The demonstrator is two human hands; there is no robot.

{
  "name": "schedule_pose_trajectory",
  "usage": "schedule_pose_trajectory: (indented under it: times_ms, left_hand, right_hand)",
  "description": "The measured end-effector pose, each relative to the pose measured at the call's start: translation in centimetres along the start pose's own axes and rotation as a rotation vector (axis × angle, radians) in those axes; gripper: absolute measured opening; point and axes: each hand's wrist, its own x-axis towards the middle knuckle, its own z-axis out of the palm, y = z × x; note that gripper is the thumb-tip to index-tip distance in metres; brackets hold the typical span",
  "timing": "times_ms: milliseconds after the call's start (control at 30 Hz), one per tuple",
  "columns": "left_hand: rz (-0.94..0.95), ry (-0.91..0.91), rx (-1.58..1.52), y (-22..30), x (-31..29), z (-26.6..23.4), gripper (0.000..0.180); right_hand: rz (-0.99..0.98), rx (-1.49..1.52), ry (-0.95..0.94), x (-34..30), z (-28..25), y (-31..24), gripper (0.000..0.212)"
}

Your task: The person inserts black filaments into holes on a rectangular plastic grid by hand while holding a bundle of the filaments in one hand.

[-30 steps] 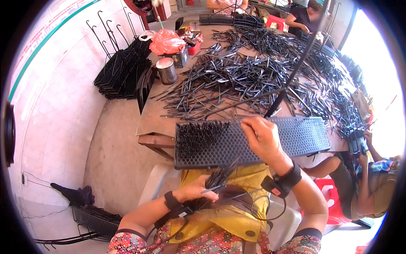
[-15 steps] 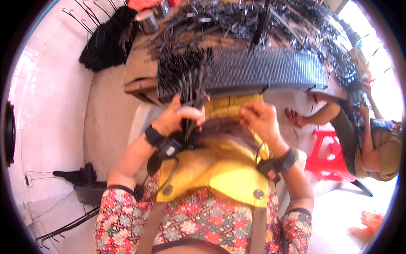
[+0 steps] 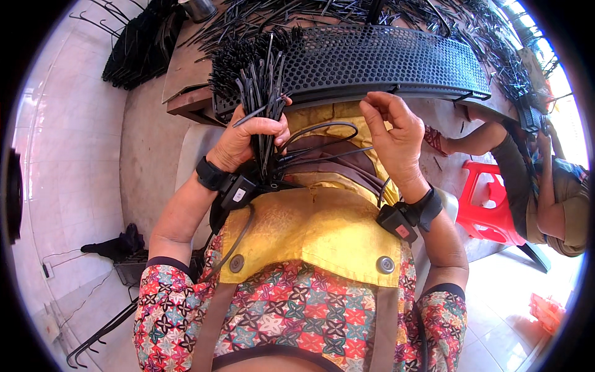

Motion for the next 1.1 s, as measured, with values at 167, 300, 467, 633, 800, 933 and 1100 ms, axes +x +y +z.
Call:
schedule_pose_trajectory:
  times_ms: [167,300,467,633,800,933,1100]
  left_hand:
    - [-0.001,-0.004,0.009,0.2,0.1,0.1,0.042]
    - [0.028,0.032,0.127,0.9,0.1,0.5,0.040]
    - [0.072,0.072,0.175,1.9,0.1,0.4,0.041]
    - [0.136,0.089,0.105,2.3,0.4,0.4,0.041]
    - [0.150,0.086,0.095,2.9,0.9,1.4,0.047]
    - [0.156,0.053,0.004,3.7,2.1,2.2,0.044]
    - [0.110,0.048,-0.117,3.7,4.4,3.7,0.039]
  right_hand:
    - [-0.357,-0.142,-0.354,0.8,1.1,-1.2,0.019]
    - [-0.274,-0.038,-0.630,0.4,1.9,0.3,0.016]
    - [0.016,0.044,-0.721,-0.1,1.3,0.8,0.009]
    - [0.316,0.087,-1.130,0.2,-0.2,2.4,0.015]
    - [0.454,0.039,-0.678,0.2,0.9,0.7,0.015]
    - [-0.629,-0.350,-0.179,1.3,2.0,-1.0,0.027]
    - [-0.959,-0.441,-0.262,2.1,3.8,-2.2,0.036]
